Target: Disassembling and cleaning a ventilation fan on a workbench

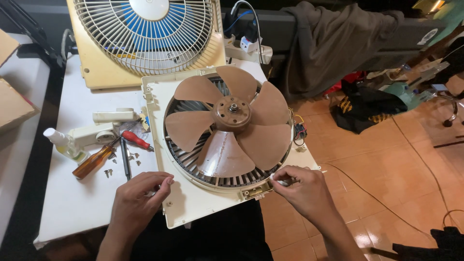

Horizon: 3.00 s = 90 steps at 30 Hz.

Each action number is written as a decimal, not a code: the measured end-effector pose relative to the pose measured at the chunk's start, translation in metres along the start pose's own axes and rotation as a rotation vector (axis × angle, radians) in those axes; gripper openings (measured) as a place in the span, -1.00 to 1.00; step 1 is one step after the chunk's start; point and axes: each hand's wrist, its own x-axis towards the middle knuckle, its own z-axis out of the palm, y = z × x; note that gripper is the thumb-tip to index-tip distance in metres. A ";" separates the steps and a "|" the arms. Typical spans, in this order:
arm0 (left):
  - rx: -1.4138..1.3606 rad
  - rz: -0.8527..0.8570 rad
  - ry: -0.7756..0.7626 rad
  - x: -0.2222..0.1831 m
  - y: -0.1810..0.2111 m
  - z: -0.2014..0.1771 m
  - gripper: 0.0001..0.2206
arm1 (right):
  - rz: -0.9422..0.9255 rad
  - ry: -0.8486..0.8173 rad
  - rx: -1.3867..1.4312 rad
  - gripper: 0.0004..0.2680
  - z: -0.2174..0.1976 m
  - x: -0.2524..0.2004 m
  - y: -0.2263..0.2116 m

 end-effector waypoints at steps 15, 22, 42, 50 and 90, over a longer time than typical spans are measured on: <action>-0.017 0.034 0.009 0.001 -0.002 -0.001 -0.90 | 0.307 0.136 0.140 -0.93 -0.032 0.023 0.019; -0.004 0.047 0.013 0.000 -0.003 -0.001 -0.91 | 0.182 0.293 0.052 -0.95 -0.021 0.029 0.036; -0.029 0.013 0.011 0.000 -0.001 -0.002 -0.90 | -0.034 0.107 -0.271 -0.89 -0.014 0.023 0.025; -0.034 0.033 0.010 0.001 -0.002 -0.001 -0.91 | -0.040 0.140 -0.147 -0.93 -0.028 0.020 0.020; -0.041 0.045 0.011 0.001 -0.004 -0.003 -0.91 | -0.393 -0.366 -0.084 -0.93 -0.001 0.017 -0.031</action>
